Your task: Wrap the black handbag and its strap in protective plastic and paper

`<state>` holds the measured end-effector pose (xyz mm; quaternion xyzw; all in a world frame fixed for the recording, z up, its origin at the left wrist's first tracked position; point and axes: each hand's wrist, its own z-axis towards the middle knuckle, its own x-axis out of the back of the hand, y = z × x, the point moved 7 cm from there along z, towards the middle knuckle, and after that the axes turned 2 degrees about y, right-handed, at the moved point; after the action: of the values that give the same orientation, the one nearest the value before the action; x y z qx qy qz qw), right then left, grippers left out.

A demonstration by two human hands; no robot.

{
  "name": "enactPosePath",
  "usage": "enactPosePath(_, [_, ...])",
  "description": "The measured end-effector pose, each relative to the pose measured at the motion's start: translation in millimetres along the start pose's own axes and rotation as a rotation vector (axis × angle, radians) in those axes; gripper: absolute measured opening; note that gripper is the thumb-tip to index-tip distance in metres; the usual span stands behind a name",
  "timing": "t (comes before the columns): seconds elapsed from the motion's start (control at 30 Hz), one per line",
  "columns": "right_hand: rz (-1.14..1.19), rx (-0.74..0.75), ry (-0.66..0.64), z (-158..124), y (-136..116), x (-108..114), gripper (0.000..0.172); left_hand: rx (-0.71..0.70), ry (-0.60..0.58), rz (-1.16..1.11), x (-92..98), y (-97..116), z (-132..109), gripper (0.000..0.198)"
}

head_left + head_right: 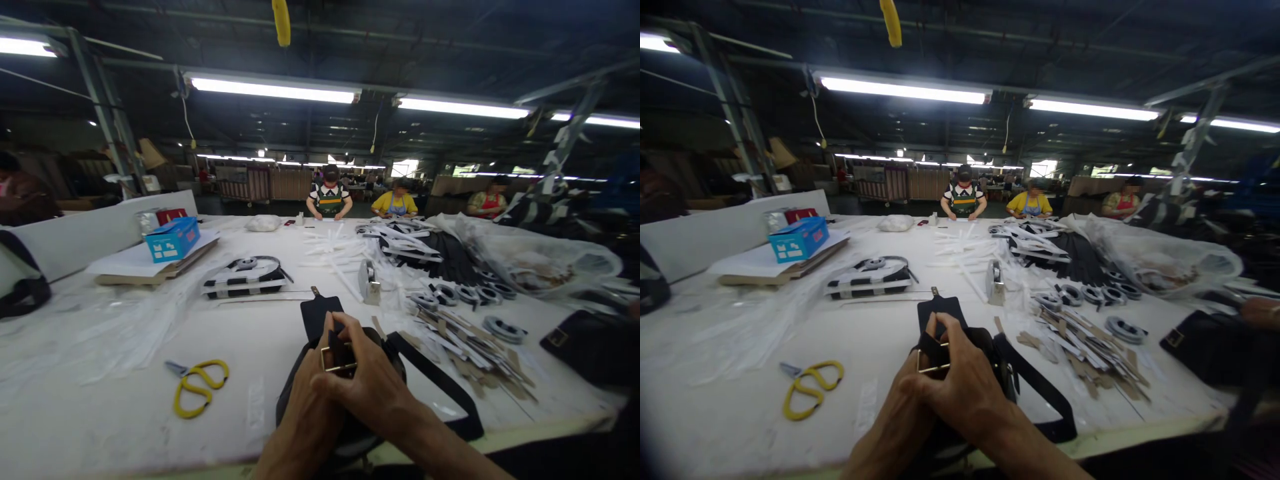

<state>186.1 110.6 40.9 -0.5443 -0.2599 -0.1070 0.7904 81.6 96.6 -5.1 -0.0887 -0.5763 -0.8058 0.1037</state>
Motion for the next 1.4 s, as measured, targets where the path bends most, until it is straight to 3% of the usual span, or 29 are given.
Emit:
enactPosePath(0.07, [-0.078,0.039,0.127,7.1,-3.9,3.9,0.061,0.012,0.024,0.044,-8.7,-4.6,1.6,0.040])
enactPosePath(0.13, [-0.099,0.140,0.185,15.0,-10.2,7.5,0.031,0.012,-0.014,0.051,-13.6,-4.6,-0.4,0.037])
enactPosePath(0.17, [-0.068,0.183,0.192,18.9,-12.6,9.6,0.025,0.012,-0.045,0.035,-13.3,-2.7,-1.8,0.039])
enactPosePath(0.23, [0.078,0.188,0.182,26.4,-12.9,15.2,0.035,0.015,-0.138,-0.048,-9.2,4.1,-3.1,0.042])
enactPosePath(0.33, [0.443,0.049,0.058,37.0,-8.5,14.6,0.051,0.015,-0.277,-0.248,-0.4,16.5,2.5,0.039])
enactPosePath(0.43, [0.791,-0.054,-0.102,44.6,-15.1,10.1,0.062,0.046,-0.333,-0.377,3.7,19.0,13.5,0.039])
enactPosePath(0.5, [0.921,-0.032,-0.099,51.0,-24.4,20.2,0.062,0.095,-0.373,-0.403,0.2,14.7,17.5,0.040])
enactPosePath(0.63, [0.930,0.094,0.020,65.4,-40.9,60.0,0.056,0.203,-0.461,-0.503,-10.2,6.3,17.1,0.042])
enactPosePath(0.8, [0.914,0.196,0.072,83.2,-52.7,98.2,0.055,0.286,-0.602,-0.772,-17.4,7.9,21.9,0.056])
enactPosePath(0.97, [0.855,0.278,0.144,93.0,-60.7,133.3,0.053,0.296,-0.705,-0.746,-17.3,10.9,26.9,0.046])
enactPosePath(1.07, [0.759,0.258,0.146,88.2,-59.5,141.2,0.055,0.290,-0.631,-0.718,-17.2,11.8,27.1,0.040])
enactPosePath(1.17, [0.703,0.178,0.062,75.3,-53.6,127.3,0.049,0.289,-0.367,-0.494,-14.0,6.8,28.6,0.028])
enactPosePath(1.27, [0.498,0.050,-0.018,56.9,-42.1,102.9,0.041,0.188,-0.105,-0.242,-6.2,11.6,27.8,0.018])
enactPosePath(1.33, [0.355,-0.002,-0.122,43.3,-34.7,85.9,0.051,0.117,-0.037,-0.243,-2.7,16.2,26.1,0.020])
enactPosePath(1.4, [0.204,-0.010,-0.247,29.6,-26.8,72.3,0.064,0.120,-0.043,-0.383,1.2,14.0,24.6,0.027])
